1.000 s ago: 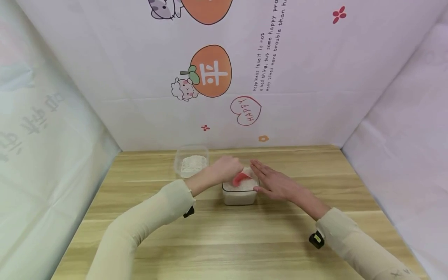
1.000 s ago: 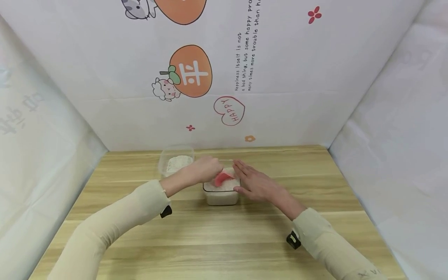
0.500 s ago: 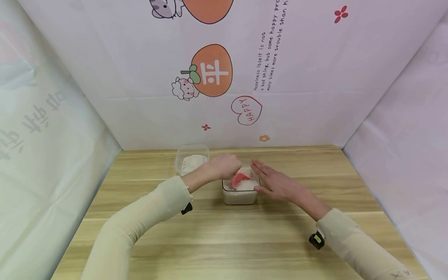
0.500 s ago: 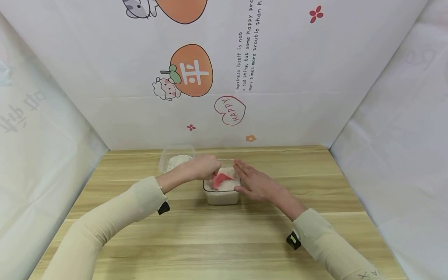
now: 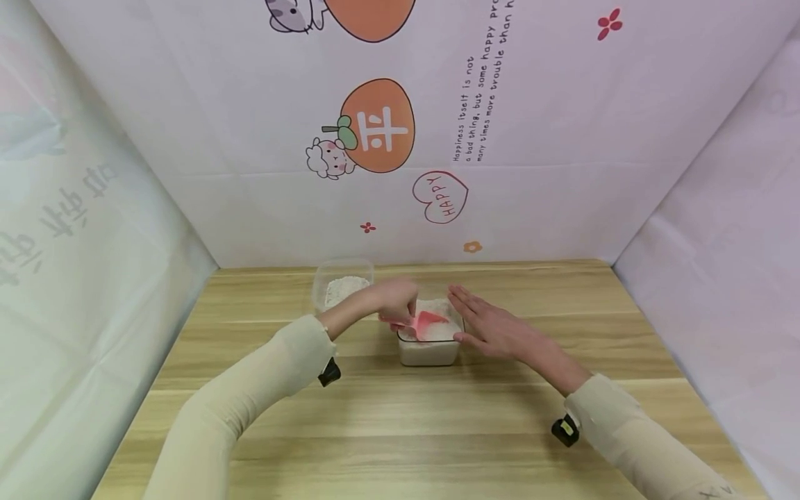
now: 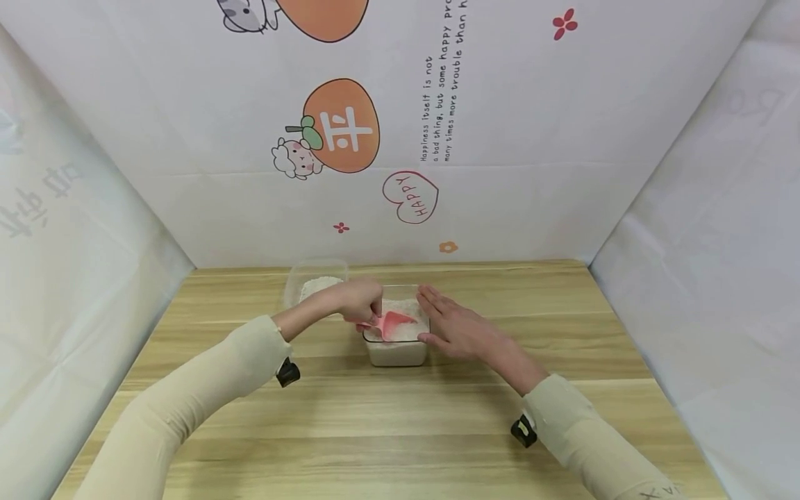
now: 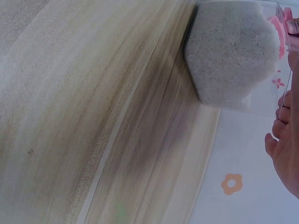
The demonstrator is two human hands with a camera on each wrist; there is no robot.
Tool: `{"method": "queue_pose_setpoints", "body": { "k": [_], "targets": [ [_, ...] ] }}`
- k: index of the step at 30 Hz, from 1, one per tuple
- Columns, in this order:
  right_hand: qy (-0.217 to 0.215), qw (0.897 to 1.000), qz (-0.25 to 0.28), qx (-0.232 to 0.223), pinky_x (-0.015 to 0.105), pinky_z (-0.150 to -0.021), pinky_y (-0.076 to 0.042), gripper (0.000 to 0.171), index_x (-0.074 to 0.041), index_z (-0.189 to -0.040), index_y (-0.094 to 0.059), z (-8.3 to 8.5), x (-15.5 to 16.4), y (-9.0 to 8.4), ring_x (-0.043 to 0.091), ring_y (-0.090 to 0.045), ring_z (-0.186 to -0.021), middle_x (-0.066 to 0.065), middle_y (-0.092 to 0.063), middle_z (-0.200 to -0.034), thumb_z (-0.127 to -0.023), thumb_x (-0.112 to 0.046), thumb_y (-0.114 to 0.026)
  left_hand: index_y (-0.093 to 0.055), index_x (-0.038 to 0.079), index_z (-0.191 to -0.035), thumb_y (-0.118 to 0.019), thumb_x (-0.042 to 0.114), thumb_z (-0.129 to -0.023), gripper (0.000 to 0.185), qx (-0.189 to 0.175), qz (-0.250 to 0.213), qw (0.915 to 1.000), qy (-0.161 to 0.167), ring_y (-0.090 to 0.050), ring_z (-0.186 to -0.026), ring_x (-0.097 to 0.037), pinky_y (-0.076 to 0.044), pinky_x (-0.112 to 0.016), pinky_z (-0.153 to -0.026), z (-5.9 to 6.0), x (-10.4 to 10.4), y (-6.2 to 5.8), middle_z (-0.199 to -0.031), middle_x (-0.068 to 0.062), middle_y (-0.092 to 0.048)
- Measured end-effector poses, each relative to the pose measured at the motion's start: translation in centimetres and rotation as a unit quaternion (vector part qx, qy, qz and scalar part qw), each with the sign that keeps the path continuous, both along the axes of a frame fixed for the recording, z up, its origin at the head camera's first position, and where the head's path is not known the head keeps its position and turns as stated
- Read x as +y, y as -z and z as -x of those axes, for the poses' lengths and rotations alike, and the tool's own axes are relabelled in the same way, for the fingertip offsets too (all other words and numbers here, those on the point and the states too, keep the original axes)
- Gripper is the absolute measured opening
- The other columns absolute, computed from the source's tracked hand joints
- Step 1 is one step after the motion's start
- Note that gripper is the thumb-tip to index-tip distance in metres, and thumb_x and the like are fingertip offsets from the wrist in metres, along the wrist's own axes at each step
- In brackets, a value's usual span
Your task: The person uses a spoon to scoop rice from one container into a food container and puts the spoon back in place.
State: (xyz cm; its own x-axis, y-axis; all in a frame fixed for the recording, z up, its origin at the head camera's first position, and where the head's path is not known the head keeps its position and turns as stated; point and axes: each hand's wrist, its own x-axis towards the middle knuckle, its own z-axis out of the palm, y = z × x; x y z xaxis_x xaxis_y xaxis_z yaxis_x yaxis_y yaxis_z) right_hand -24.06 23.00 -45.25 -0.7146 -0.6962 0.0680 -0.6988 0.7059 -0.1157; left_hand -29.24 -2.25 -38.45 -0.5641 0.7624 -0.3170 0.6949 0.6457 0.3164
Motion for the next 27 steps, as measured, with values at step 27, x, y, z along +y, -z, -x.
{"method": "queue_pose_setpoints", "body": {
  "k": [27],
  "targets": [
    [0.006, 1.000, -0.002, -0.011, 0.049, -0.117, -0.033, 0.076, 0.003, -0.156, -0.019, 0.0, -0.2, 0.2, 0.035, -0.021, -0.153, 0.021, -0.016, -0.165, -0.103, -0.043, -0.048, -0.075, 0.009, -0.066, -0.060, 0.007, -0.098, 0.035, -0.138, -0.131, 0.9797, -0.063, -0.037, -0.041, -0.006, -0.035, -0.020, -0.048, -0.4, -4.0, 0.8, -0.059, -0.013, -0.067]
  ]
}}
